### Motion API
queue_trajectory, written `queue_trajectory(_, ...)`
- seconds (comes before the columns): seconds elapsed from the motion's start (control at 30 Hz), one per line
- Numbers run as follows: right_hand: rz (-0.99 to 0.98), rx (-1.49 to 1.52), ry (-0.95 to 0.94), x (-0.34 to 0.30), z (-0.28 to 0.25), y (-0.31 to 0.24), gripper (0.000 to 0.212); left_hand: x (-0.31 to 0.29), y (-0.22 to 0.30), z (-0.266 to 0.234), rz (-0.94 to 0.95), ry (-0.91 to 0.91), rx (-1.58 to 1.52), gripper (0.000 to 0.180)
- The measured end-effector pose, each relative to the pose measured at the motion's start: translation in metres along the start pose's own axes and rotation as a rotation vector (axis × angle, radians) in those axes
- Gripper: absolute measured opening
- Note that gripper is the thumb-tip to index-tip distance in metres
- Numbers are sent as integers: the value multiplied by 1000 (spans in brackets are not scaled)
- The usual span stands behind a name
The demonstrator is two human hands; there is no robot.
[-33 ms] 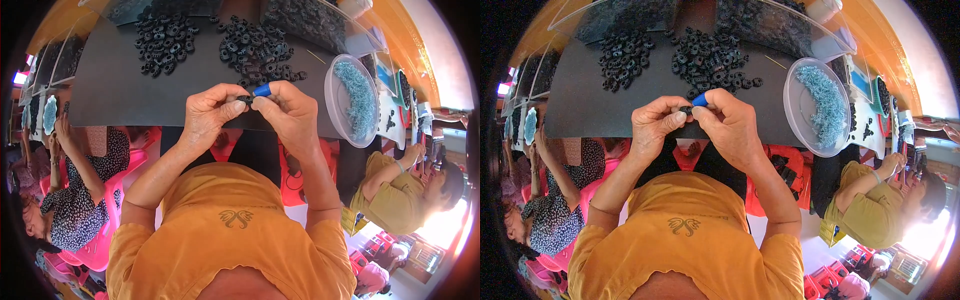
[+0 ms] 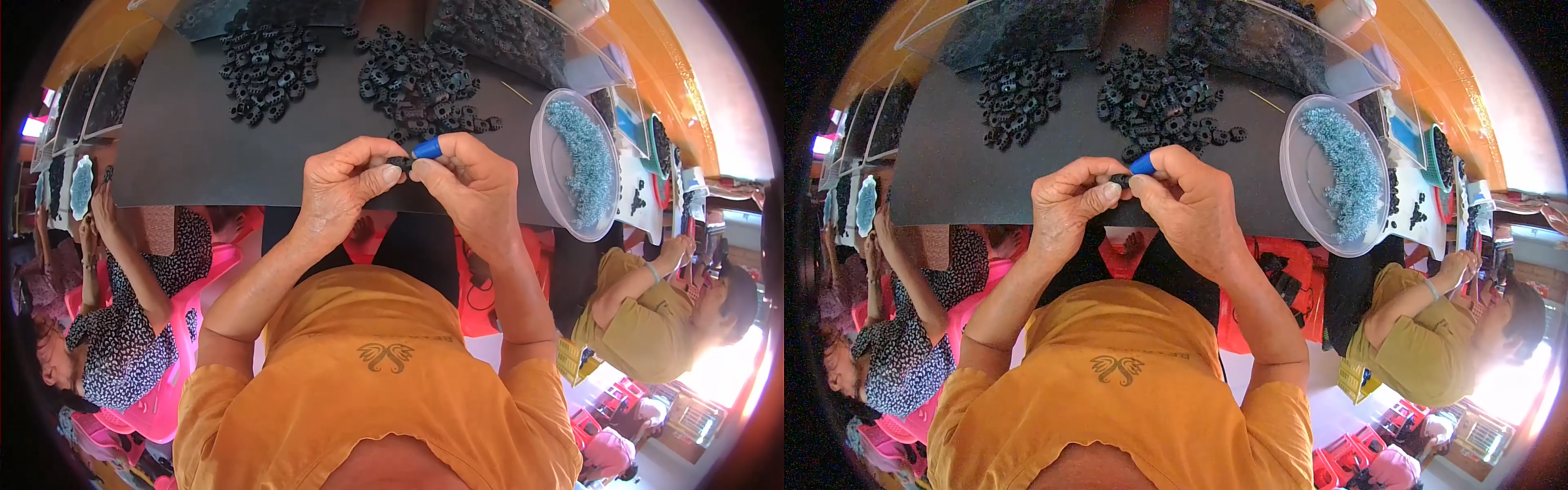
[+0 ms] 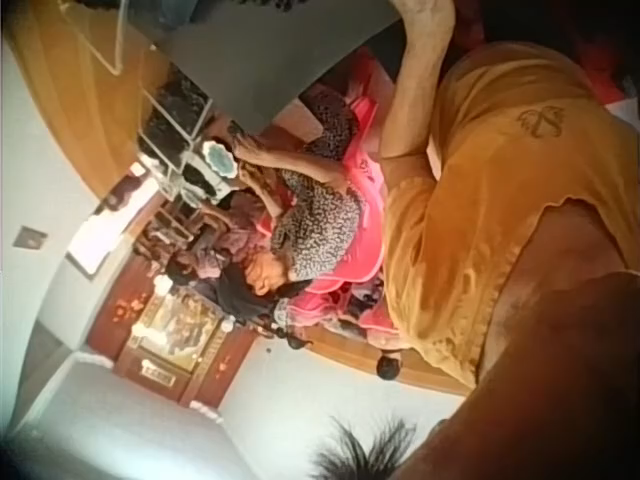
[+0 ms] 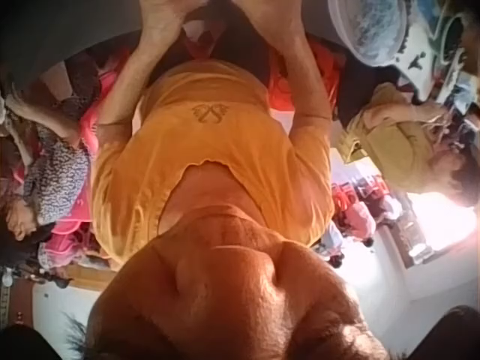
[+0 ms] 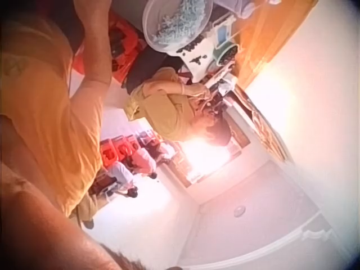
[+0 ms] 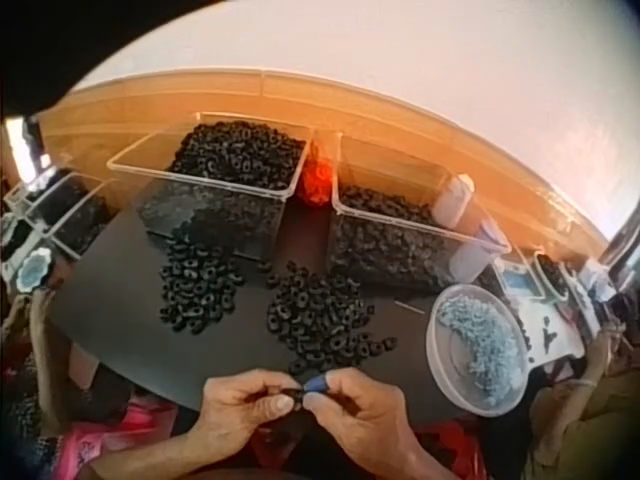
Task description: Manually assembling small plastic parts by inserting blue pins into black rings.
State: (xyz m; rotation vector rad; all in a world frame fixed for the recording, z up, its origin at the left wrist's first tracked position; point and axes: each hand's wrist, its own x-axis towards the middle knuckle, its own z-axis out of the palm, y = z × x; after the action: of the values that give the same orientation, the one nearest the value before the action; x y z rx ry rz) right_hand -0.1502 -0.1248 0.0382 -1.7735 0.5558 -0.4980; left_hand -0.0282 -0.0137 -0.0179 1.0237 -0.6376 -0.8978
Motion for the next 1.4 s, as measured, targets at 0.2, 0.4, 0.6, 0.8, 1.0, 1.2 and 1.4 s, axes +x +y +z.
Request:
queue_trajectory(0.2,-11,-107,30,-2,4,0,8,0,0,0,22,15,84,18)
queue_trajectory(0.4,-46,-144,59,-2,6,7,10,1,-1,2,137,17,210,15)
queue_trajectory(0.6,-306,-281,127,-1,10,29,16,2,-6,8,362,67,551,12)
queue_trajectory(0.8,-406,-314,204,-5,15,37,17,2,-6,8,386,62,649,13)
queue_trajectory(1.0,-383,-244,175,-6,17,35,20,3,8,1,217,79,554,12)
queue_trajectory(1.2,-364,-207,209,-6,8,48,21,29,45,-18,495,-96,1340,12)
queue_trajectory(1.4,-339,-160,321,-8,3,46,15,43,37,-14,764,-261,1730,10)
